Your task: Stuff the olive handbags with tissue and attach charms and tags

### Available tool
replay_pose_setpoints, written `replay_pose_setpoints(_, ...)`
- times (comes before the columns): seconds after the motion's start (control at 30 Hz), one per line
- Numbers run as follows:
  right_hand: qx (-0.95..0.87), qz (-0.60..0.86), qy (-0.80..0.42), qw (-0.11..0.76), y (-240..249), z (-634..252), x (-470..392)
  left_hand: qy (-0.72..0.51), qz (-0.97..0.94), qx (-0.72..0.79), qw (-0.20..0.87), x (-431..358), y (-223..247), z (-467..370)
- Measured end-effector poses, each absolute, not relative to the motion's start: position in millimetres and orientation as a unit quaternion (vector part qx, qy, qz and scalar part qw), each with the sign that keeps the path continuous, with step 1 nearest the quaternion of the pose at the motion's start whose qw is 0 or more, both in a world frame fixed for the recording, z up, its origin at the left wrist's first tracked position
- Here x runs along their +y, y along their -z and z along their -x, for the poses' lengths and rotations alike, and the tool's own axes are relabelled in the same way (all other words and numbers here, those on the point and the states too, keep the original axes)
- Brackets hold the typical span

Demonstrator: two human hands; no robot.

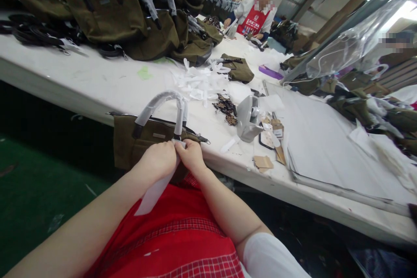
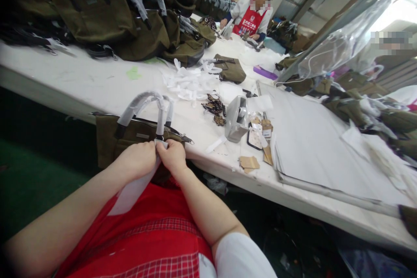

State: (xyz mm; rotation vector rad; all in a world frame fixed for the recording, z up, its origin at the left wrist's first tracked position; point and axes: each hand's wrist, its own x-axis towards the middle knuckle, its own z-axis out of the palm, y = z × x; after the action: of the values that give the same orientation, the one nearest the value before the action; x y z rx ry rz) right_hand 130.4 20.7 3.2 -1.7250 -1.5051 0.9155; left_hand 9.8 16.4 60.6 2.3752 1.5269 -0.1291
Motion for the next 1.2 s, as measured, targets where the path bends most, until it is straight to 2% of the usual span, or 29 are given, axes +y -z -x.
replay_pose_setpoints(0.27, -0.616, 0.642, -0.334, 0.312, -10, -131, 20, 0.026, -0.766, 0.619, 0.168, 11, -57, -28)
replay_pose_setpoints(0.47, -0.617, 0.635, -0.353, 0.303, -7, -137, 24, -0.031, -0.788, 0.578, 0.209, 13, -61, -9)
replay_pose_setpoints(0.53, -0.610, 0.619, -0.372, 0.326, -2, -139, 25, -0.085, -0.781, 0.557, 0.268, 19, -59, 9)
replay_pose_setpoints(0.67, -0.572, 0.569, -0.441, 0.392, 7, -139, 23, -0.241, -0.671, 0.521, 0.469, 27, -42, 32)
replay_pose_setpoints(0.77, -0.541, 0.535, -0.495, 0.419, 10, -138, 20, -0.255, -0.602, 0.506, 0.563, 22, -28, 28)
replay_pose_setpoints(0.9, -0.508, 0.530, -0.540, 0.411, 8, -138, 18, -0.281, -0.412, 0.460, 0.734, 9, -21, 13)
replay_pose_setpoints(1.2, -0.507, 0.573, -0.542, 0.347, -4, -136, 22, -0.365, -0.313, 0.454, 0.750, 6, -14, 8)
